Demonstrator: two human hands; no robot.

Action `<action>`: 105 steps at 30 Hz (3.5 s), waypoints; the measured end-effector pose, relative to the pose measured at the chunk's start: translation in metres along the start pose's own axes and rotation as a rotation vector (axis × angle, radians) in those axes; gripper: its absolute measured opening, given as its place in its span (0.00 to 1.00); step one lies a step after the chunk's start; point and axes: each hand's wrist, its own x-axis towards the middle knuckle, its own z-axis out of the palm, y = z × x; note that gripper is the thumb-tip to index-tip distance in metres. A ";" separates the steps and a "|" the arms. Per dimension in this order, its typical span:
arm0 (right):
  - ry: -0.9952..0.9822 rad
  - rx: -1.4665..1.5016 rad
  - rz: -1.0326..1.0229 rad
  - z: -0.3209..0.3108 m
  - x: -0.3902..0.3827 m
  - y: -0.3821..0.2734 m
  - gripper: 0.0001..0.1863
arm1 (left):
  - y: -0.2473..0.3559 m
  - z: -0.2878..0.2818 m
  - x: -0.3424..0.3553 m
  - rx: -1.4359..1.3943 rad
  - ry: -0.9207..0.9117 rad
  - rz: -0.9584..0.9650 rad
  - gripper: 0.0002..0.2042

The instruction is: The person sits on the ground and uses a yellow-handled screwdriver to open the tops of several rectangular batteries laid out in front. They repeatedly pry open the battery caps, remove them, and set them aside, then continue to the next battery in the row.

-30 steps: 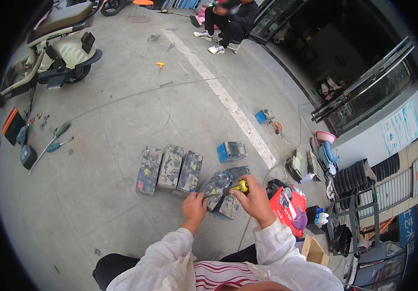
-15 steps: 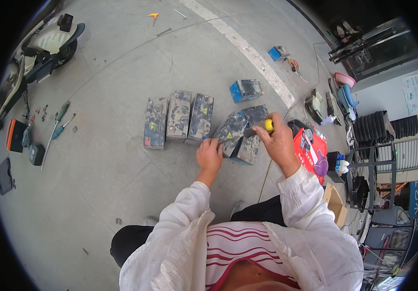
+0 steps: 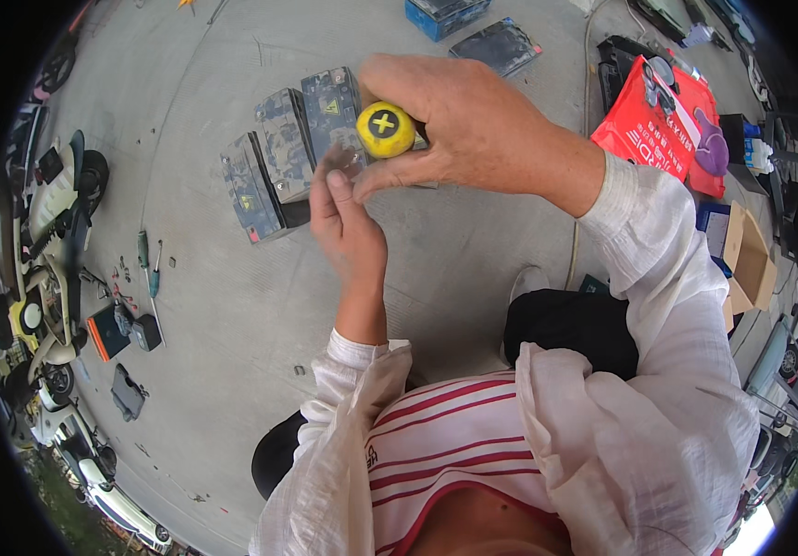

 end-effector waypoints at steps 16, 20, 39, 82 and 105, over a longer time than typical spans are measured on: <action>0.540 0.837 0.469 0.025 -0.083 0.192 0.14 | 0.084 0.025 0.074 -0.263 -0.914 0.248 0.21; 0.560 0.458 0.630 0.038 -0.129 0.232 0.18 | 0.090 0.051 0.059 -0.077 -0.318 0.230 0.19; 0.230 0.149 0.657 0.072 -0.181 0.259 0.15 | 0.080 0.044 0.066 -0.169 -0.163 0.223 0.16; 0.193 0.488 0.589 0.094 -0.200 0.118 0.12 | 0.080 0.016 0.083 -0.512 -0.823 0.012 0.14; 0.228 0.535 0.521 0.096 -0.190 0.114 0.09 | 0.093 0.069 0.042 -0.181 0.083 0.234 0.14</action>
